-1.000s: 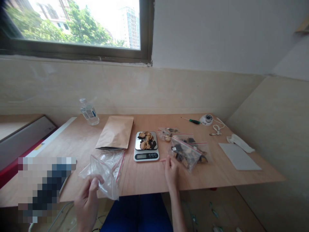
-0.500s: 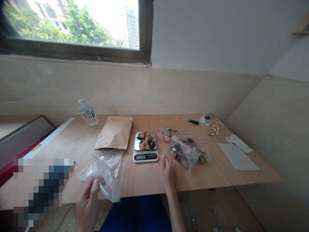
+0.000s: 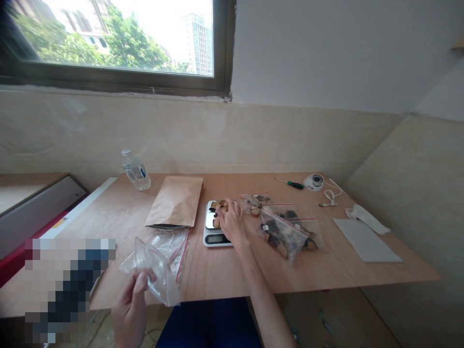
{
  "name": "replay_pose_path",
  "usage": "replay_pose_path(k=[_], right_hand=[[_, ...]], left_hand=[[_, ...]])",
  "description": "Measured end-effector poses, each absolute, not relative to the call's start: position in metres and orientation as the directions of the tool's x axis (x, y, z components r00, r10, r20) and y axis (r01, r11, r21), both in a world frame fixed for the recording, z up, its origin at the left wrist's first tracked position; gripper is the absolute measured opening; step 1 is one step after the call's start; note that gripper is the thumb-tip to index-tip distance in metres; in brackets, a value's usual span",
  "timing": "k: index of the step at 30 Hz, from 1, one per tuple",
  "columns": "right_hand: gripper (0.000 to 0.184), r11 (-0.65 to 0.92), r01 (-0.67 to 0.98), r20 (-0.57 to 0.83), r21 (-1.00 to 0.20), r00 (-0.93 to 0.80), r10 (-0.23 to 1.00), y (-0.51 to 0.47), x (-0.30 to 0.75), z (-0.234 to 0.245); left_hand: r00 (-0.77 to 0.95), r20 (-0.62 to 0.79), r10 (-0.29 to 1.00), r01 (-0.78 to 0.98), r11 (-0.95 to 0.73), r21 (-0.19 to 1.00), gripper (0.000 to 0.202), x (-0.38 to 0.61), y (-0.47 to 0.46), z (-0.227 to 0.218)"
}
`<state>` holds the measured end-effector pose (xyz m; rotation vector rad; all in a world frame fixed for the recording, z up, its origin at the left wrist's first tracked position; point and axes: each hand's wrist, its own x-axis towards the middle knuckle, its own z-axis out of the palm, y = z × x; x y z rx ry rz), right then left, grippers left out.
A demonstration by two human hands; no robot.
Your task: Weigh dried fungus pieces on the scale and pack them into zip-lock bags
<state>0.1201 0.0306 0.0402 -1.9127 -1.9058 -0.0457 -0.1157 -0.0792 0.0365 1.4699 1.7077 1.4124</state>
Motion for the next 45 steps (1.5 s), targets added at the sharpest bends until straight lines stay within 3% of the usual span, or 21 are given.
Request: replay_pose_path(k=[11,18,26,33,45], right_hand=[[0.047,0.014,0.958,0.335,-0.288,0.087,0.938,0.029,0.121,0.045],[0.024,-0.014,0.989,0.239,-0.148,0.050,0.970,0.046,0.108,0.048],[0.020,-0.015,0.996,0.224,-0.090,0.035,0.974,0.052,0.103,0.058],[0.021,-0.071,0.944,0.161,-0.324,0.129,0.978,0.056,0.126,0.056],[0.024,-0.079,0.919,0.307,-0.387,0.209,0.928,0.048,0.142,0.044]], left_hand=[[-0.306,0.240,0.921,0.399,-0.105,0.911,0.035,-0.110,-0.081,0.043],[-0.277,0.259,0.925,0.424,-0.124,0.897,0.036,-0.109,-0.082,0.041],[-0.287,0.259,0.922,0.419,-0.123,0.900,0.035,-0.114,-0.081,0.038],[-0.276,0.254,0.927,0.416,-0.123,0.901,0.036,-0.110,-0.081,0.042],[-0.274,0.252,0.928,0.421,-0.120,0.899,0.035,-0.111,-0.083,0.041]])
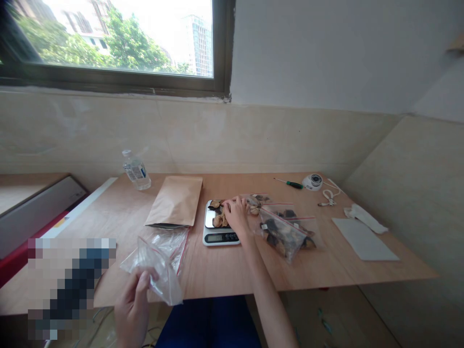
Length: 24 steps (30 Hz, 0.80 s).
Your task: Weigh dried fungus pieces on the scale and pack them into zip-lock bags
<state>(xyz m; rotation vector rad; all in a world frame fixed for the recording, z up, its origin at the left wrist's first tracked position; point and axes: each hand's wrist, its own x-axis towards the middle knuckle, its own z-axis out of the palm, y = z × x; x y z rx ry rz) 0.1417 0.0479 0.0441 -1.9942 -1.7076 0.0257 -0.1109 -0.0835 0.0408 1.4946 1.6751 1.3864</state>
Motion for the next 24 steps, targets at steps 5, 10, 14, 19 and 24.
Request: replay_pose_path(k=[5,10,14,19,24], right_hand=[[0.038,-0.024,0.926,0.257,-0.376,0.130,0.958,0.046,0.141,0.042],[0.048,-0.004,0.948,0.224,-0.318,0.079,0.971,0.042,0.130,0.051],[0.048,0.001,0.959,0.217,-0.284,0.063,0.974,0.041,0.127,0.053],[0.040,0.016,0.952,0.328,-0.304,0.089,0.940,0.047,0.126,0.051],[0.026,-0.025,0.983,0.271,-0.182,0.074,0.960,0.054,0.120,0.057]], left_hand=[[-0.271,0.244,0.931,0.414,-0.116,0.903,0.035,-0.113,-0.083,0.038],[-0.275,0.234,0.933,0.422,-0.101,0.901,0.035,-0.113,-0.083,0.039],[-0.283,0.242,0.928,0.422,-0.106,0.900,0.035,-0.114,-0.083,0.039],[-0.287,0.236,0.929,0.437,-0.092,0.895,0.035,-0.113,-0.083,0.040],[-0.297,0.202,0.933,0.496,-0.030,0.868,0.035,-0.116,-0.078,0.043]])
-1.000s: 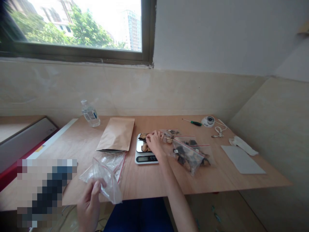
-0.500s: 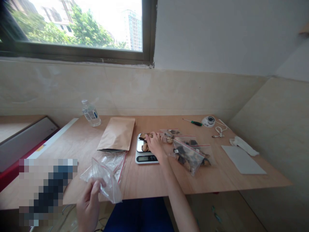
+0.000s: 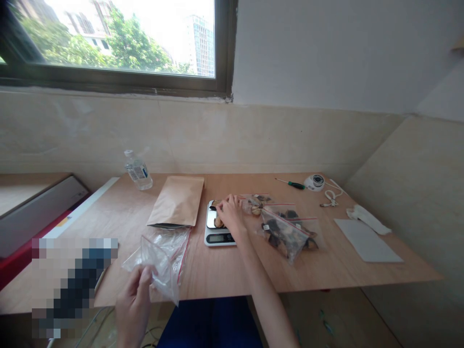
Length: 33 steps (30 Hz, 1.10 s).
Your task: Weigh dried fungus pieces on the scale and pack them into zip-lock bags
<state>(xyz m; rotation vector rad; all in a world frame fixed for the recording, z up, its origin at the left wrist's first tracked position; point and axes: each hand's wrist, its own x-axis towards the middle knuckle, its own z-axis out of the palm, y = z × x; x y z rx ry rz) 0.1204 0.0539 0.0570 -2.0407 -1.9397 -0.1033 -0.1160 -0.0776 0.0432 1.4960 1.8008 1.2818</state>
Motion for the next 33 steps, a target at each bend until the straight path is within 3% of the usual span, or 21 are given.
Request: replay_pose_path(k=[5,11,15,18,22,27,30,33], right_hand=[[0.017,-0.004,0.998,0.146,-0.055,0.012,0.989,0.062,0.114,0.061],[0.013,0.023,1.000,0.090,-0.011,-0.022,0.996,0.070,0.113,0.063],[0.013,0.021,1.000,0.099,-0.013,-0.020,0.995,0.068,0.112,0.066],[0.013,0.009,1.000,0.102,-0.016,-0.007,0.995,0.066,0.111,0.067],[0.013,0.011,1.000,0.092,0.000,-0.011,0.996,0.067,0.109,0.068],[0.017,0.018,1.000,0.093,0.005,-0.019,0.995,0.066,0.110,0.074],[0.016,0.045,0.997,0.159,-0.070,-0.034,0.987,0.057,0.106,0.090],[0.014,0.210,0.925,0.266,-0.317,-0.126,0.956,0.043,0.091,0.106]], left_hand=[[-0.309,0.157,0.938,0.640,0.083,0.764,0.037,-0.118,-0.054,0.046],[-0.207,0.119,0.971,0.754,0.080,0.652,0.039,-0.116,-0.021,0.054],[-0.231,0.364,0.902,0.792,-0.043,0.610,0.027,-0.120,0.007,0.054],[-0.171,0.471,0.866,0.875,-0.086,0.476,0.025,-0.129,0.034,0.047],[0.026,0.340,0.940,0.928,-0.149,0.340,0.039,-0.143,0.061,0.036],[0.123,0.270,0.955,0.891,-0.226,0.394,0.030,-0.152,0.072,0.035],[0.074,0.342,0.937,0.852,-0.238,0.466,0.025,-0.152,0.075,0.043],[0.033,0.453,0.891,0.823,-0.281,0.493,0.024,-0.148,0.077,0.057]])
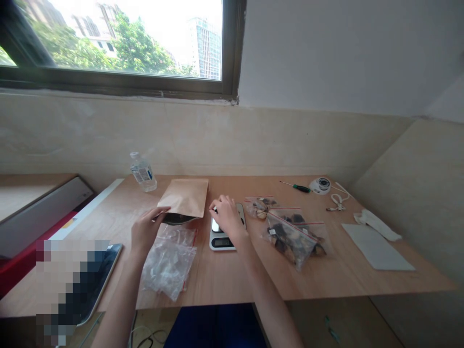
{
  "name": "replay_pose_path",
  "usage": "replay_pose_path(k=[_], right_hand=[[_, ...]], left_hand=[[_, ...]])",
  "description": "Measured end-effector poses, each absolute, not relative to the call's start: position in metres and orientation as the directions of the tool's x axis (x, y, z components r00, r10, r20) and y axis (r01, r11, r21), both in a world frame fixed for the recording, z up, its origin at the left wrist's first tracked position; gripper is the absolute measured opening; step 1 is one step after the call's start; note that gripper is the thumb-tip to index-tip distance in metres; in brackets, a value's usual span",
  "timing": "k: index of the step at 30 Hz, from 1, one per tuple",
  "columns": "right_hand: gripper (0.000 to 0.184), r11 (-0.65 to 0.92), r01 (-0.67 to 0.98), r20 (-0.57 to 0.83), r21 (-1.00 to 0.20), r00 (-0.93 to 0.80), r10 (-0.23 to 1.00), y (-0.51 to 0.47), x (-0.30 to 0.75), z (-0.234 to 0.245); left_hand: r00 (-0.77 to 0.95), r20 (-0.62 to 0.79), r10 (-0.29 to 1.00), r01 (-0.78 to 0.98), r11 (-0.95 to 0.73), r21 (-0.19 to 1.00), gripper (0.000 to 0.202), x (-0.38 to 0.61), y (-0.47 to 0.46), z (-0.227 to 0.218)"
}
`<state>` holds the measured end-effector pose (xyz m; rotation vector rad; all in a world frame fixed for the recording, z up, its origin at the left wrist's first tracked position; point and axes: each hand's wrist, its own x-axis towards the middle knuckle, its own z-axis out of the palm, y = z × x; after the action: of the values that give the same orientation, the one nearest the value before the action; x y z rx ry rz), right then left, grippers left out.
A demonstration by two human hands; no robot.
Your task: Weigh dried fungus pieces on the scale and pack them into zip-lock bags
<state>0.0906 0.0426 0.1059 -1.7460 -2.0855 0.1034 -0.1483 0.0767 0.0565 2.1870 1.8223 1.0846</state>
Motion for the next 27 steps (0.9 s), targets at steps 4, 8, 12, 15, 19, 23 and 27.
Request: replay_pose_path(k=[4,8,12,15,19,23,27], right_hand=[[0.016,0.472,0.702,0.430,-0.533,-0.255,0.866,0.029,0.054,0.110],[0.024,0.483,0.774,0.437,-0.410,-0.298,0.848,0.027,0.025,0.098],[0.035,0.512,0.770,0.392,-0.381,-0.367,0.843,0.030,0.018,0.091],[0.043,0.427,0.836,0.333,-0.346,-0.316,0.888,0.033,0.019,0.090],[0.041,0.268,0.928,0.087,-0.260,-0.253,0.963,0.040,0.019,0.095],[0.029,0.224,0.939,-0.098,-0.260,-0.257,0.962,0.046,0.020,0.098],[0.029,0.227,0.935,-0.105,-0.271,-0.263,0.959,0.046,0.024,0.094]], left_hand=[[0.036,0.553,0.833,0.802,-0.354,0.481,0.022,-0.139,0.075,0.075],[-0.012,0.525,0.851,0.774,-0.325,0.544,0.020,-0.131,0.069,0.084],[-0.054,0.519,0.853,0.761,-0.302,0.575,0.019,-0.128,0.063,0.089],[-0.065,0.515,0.855,0.773,-0.283,0.568,0.019,-0.124,0.060,0.090],[-0.048,0.502,0.864,0.780,-0.282,0.559,0.020,-0.117,0.054,0.089],[-0.053,0.470,0.881,0.778,-0.259,0.572,0.021,-0.113,0.051,0.087],[-0.040,0.465,0.884,0.769,-0.270,0.580,0.021,-0.112,0.051,0.084]])
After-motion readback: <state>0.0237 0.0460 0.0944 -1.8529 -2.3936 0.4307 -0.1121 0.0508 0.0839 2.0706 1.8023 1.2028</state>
